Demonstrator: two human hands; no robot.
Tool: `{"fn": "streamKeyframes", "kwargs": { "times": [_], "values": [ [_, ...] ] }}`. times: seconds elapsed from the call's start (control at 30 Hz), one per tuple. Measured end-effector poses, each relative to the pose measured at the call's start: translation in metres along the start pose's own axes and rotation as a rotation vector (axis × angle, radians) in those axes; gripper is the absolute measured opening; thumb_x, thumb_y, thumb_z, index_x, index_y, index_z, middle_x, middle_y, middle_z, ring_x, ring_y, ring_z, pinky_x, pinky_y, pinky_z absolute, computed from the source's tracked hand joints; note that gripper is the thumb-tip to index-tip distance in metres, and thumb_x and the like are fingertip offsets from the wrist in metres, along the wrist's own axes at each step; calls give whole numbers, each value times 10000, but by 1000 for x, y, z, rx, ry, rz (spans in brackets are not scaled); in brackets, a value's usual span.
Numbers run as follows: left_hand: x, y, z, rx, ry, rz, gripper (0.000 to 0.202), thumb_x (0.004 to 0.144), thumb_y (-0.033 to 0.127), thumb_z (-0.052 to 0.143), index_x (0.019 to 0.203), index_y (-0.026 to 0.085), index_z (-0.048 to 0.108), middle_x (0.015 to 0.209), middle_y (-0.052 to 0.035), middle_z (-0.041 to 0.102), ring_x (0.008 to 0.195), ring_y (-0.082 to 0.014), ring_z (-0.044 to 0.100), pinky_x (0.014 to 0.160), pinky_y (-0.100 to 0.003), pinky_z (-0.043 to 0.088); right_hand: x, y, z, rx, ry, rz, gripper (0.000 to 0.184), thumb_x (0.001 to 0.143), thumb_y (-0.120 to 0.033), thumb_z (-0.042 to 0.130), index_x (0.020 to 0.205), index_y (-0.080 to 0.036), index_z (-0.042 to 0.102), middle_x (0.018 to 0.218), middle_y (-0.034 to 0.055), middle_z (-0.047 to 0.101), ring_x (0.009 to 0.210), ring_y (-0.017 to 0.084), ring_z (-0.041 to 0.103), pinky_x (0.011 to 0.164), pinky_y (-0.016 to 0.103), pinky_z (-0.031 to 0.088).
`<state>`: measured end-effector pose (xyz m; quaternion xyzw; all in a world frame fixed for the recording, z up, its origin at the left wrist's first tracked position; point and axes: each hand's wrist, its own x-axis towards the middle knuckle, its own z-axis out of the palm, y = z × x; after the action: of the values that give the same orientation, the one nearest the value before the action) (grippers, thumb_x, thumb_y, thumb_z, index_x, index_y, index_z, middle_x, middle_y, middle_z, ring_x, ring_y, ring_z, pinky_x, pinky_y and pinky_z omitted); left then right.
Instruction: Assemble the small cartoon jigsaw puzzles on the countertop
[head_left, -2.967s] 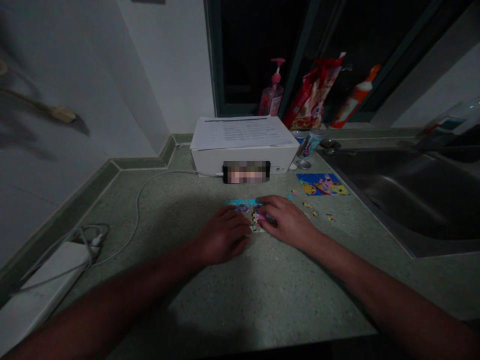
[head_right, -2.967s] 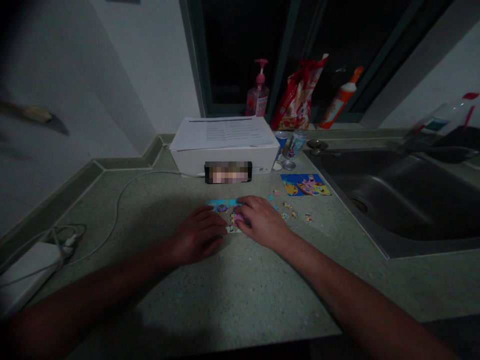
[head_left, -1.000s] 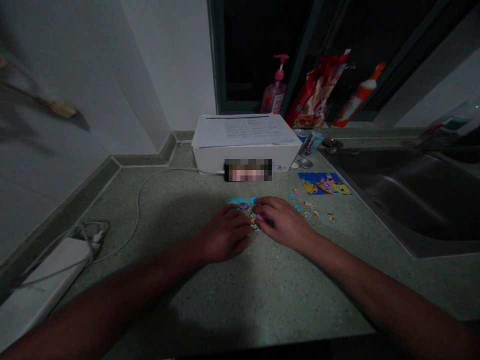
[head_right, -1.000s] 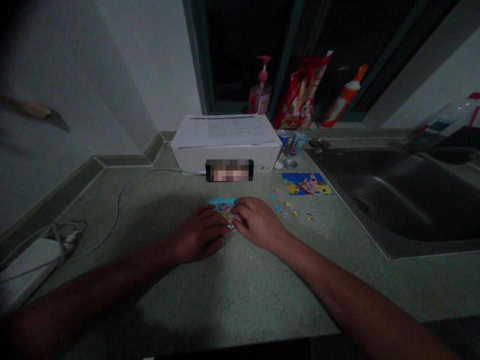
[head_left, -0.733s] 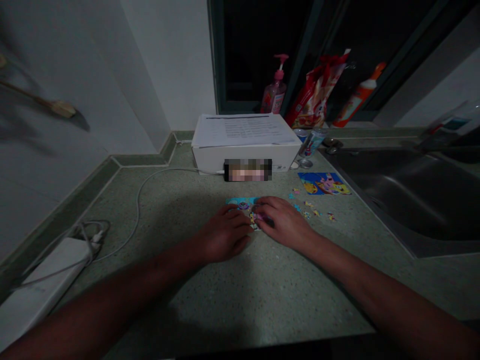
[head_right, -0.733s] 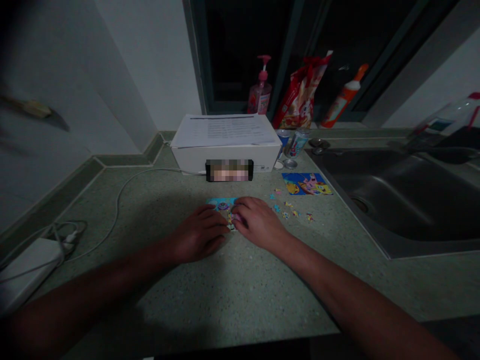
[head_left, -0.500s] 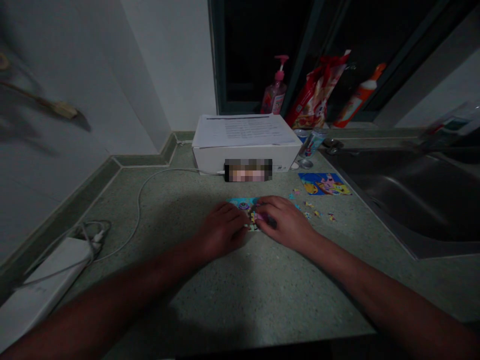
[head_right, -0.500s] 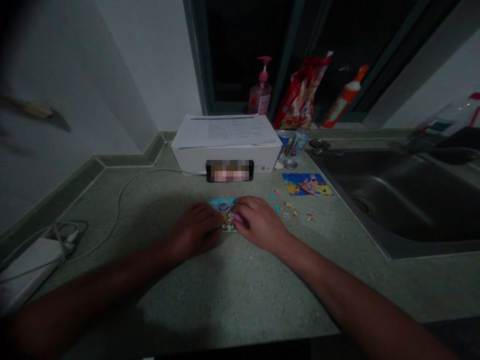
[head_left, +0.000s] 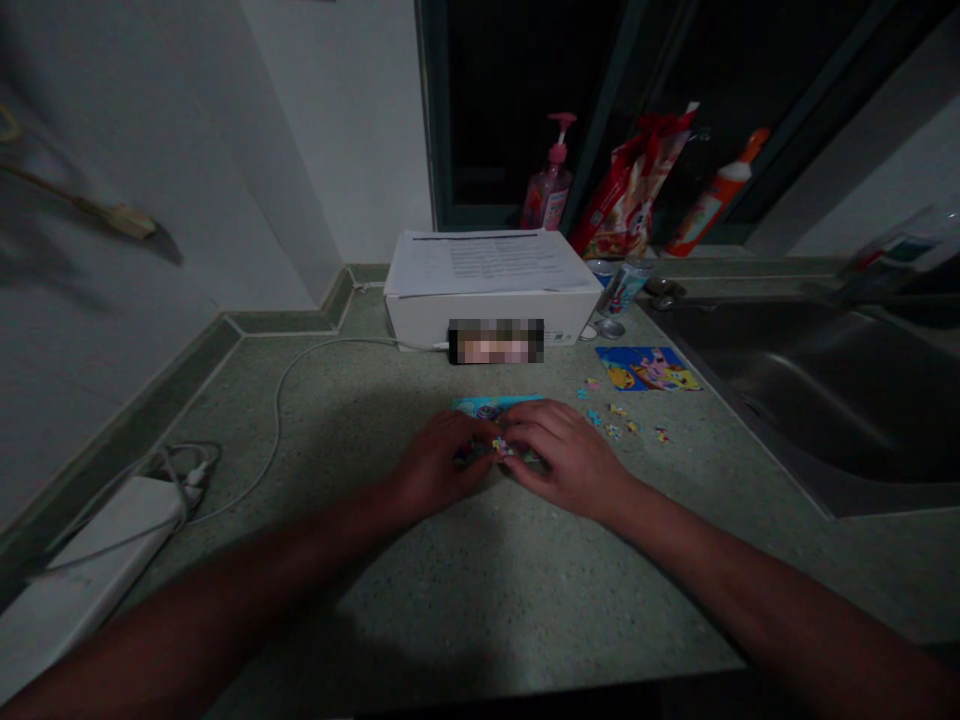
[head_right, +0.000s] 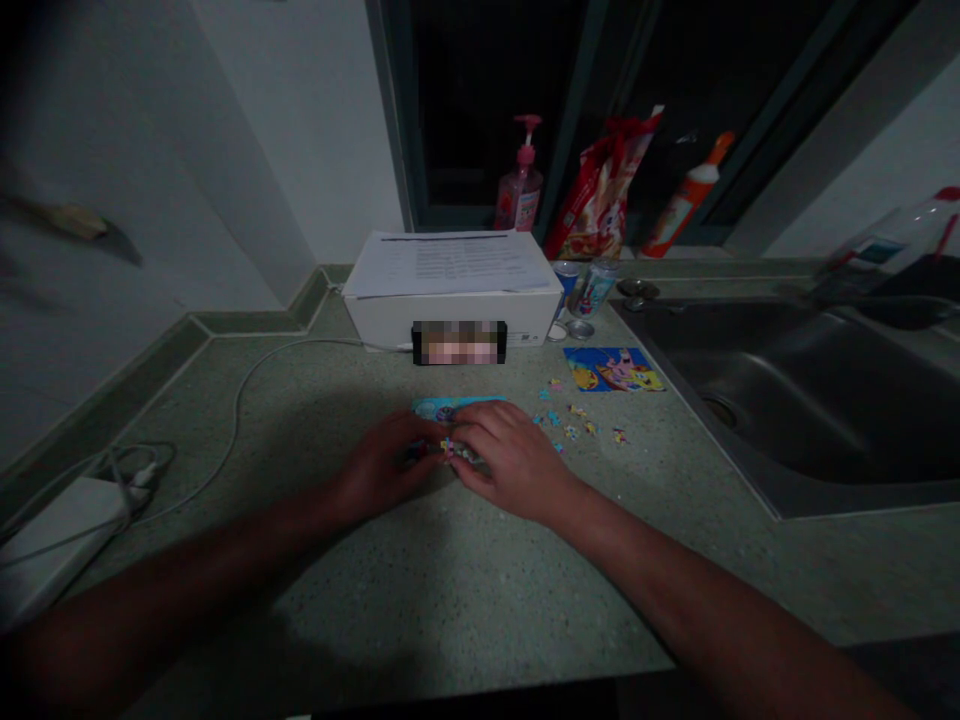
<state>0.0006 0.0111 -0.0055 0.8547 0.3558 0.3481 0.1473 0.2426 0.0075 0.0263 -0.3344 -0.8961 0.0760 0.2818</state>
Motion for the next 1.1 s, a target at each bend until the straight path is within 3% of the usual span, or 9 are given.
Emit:
{"fn": "streamKeyframes", "kwargs": {
  "times": [0.17, 0.33, 0.5, 0.87, 1.1],
  "values": [
    [-1, -1, -2, 51, -69, 1, 230, 1066, 359, 627, 1251, 234, 686, 1123, -81, 793, 980, -256, 764, 875, -429, 658, 0, 1, -1, -3, 37, -6, 143, 1028, -276, 651, 1140, -273, 739, 1231, 109, 790, 1137, 302, 737, 999, 517, 593],
    [-1, -3, 0, -75, 12, 11, 190, 1043, 317, 614, 1194, 235, 693, 1067, -63, 790, 944, -251, 756, 879, -446, 645, 0, 2, 0, -12, 53, -1, 123, 1032, -294, 653, 1129, -284, 728, 1216, 93, 797, 1132, 284, 741, 985, 497, 596],
    [1, -3, 1, -167, 20, -26, 146, 991, 296, 677, 1128, 257, 709, 1025, -53, 793, 927, -261, 756, 891, -471, 635, -1, 5, 4, -7, 125, -64, 113, 1041, -296, 668, 1139, -258, 708, 1177, 100, 801, 1093, 277, 755, 937, 469, 608],
    [3, 6, -6, -237, 23, -59, 104, 1006, 252, 611, 1051, 259, 706, 996, -49, 785, 895, -239, 750, 843, -446, 653, -3, 7, 5, -17, 105, -55, 44, 1048, -299, 688, 1043, -259, 707, 1150, 86, 802, 1081, 265, 748, 931, 456, 597],
    [5, 5, -7, -205, 34, -27, 140, 1042, 294, 584, 1031, 237, 712, 962, -55, 785, 898, -236, 756, 854, -426, 648, -3, 3, 5, -3, 73, -41, 64, 1049, -257, 664, 1096, -268, 706, 1170, 97, 801, 1102, 274, 747, 944, 465, 616]
  ]
}}
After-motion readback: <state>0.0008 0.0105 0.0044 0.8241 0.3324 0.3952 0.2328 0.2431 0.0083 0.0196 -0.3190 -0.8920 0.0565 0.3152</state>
